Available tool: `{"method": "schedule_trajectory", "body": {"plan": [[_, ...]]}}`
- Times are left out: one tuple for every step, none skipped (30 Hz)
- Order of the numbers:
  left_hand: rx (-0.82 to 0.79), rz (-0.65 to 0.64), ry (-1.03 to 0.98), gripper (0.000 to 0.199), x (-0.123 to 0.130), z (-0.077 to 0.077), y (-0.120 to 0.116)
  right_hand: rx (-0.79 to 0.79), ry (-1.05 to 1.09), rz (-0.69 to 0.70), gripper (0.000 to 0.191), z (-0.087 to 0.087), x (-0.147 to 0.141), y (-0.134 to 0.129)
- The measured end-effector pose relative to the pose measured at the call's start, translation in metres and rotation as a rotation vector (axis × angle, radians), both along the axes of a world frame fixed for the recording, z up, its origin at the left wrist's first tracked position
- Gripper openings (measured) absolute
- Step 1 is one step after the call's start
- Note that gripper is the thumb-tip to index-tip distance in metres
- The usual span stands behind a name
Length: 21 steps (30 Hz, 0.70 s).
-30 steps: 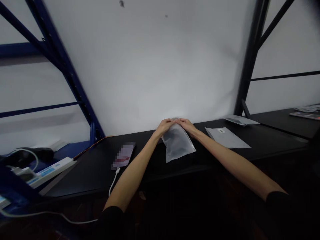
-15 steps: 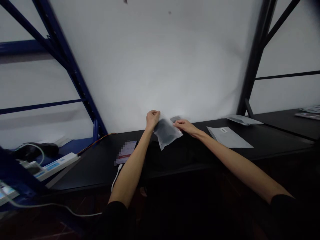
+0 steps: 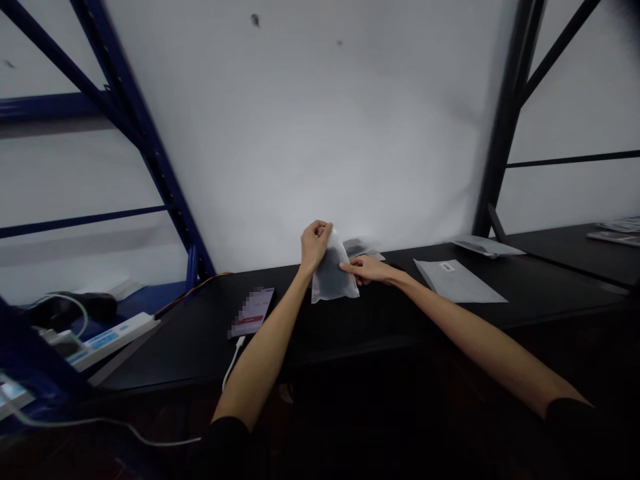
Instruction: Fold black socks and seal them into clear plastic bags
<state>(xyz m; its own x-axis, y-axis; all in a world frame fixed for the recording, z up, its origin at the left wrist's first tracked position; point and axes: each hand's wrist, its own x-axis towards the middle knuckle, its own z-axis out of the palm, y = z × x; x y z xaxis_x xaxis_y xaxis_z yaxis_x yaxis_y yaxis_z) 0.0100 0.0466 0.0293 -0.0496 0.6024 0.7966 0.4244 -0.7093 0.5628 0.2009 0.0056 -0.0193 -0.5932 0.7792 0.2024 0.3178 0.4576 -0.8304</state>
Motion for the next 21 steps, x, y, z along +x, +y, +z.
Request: {"method": "schedule_trajectory", "body": {"plan": [[0.019,-0.026,0.044,0.025,0.006,-0.001,-0.004,0.002,0.002,-0.005,0.057,0.0,-0.001,-0.001],[0.041,-0.037,0.09,0.025,0.012,-0.001,-0.007,0.005,0.009,0.001,0.058,-0.001,-0.003,-0.001],[0.07,-0.037,0.139,0.024,0.016,-0.002,-0.01,0.009,0.019,0.011,0.059,-0.002,-0.004,-0.001],[0.102,-0.027,0.189,0.022,0.019,-0.003,-0.012,0.006,0.033,0.02,0.059,-0.003,-0.005,0.0],[0.136,-0.011,0.234,0.02,0.02,-0.003,-0.014,-0.008,0.053,0.02,0.059,-0.005,-0.006,0.001],[0.17,0.005,0.268,0.016,0.02,-0.003,-0.014,-0.031,0.082,0.006,0.058,-0.006,-0.006,0.002],[0.201,0.021,0.284,0.013,0.018,-0.003,-0.015,-0.06,0.123,-0.018,0.057,-0.008,-0.006,0.005],[0.231,0.039,0.277,0.012,0.015,-0.002,-0.014,-0.09,0.178,-0.047,0.056,-0.009,-0.005,0.008],[0.257,0.056,0.252,0.015,0.012,-0.001,-0.014,-0.12,0.249,-0.078,0.054,-0.009,-0.004,0.012],[0.279,0.077,0.21,0.018,0.007,0.0,-0.012,-0.145,0.339,-0.108,0.052,-0.008,-0.003,0.017],[0.295,0.102,0.161,0.02,0.003,0.001,-0.011,-0.167,0.438,-0.135,0.049,-0.007,-0.001,0.023],[0.299,0.13,0.114,0.021,-0.001,0.002,-0.009,-0.188,0.539,-0.158,0.046,-0.005,0.001,0.03],[0.289,0.158,0.074,0.021,-0.005,0.002,-0.007,-0.212,0.632,-0.178,0.042,-0.002,0.003,0.037],[0.264,0.183,0.046,0.022,-0.008,0.001,-0.005,-0.242,0.708,-0.198,0.037,0.001,0.005,0.045],[0.226,0.206,0.031,0.022,-0.011,0.0,-0.003,-0.288,0.759,-0.221,0.032,0.003,0.006,0.053],[0.182,0.225,0.032,0.023,-0.013,-0.002,0.0,-0.344,0.783,-0.247,0.026,0.005,0.007,0.061],[0.133,0.239,0.048,0.023,-0.015,-0.005,0.002,-0.405,0.783,-0.273,0.021,0.007,0.007,0.068],[0.086,0.247,0.075,0.022,-0.016,-0.01,0.005,-0.461,0.769,-0.295,0.018,0.007,0.006,0.074],[0.041,0.251,0.107,0.022,-0.017,-0.015,0.008,-0.51,0.746,-0.311,0.017,0.006,0.005,0.079],[-0.002,0.251,0.144,0.021,-0.017,-0.02,0.011,-0.544,0.721,-0.322,0.017,0.005,0.004,0.082],[-0.044,0.244,0.183,0.02,-0.017,-0.026,0.014,-0.565,0.702,-0.326,0.016,0.003,0.003,0.085]]}}
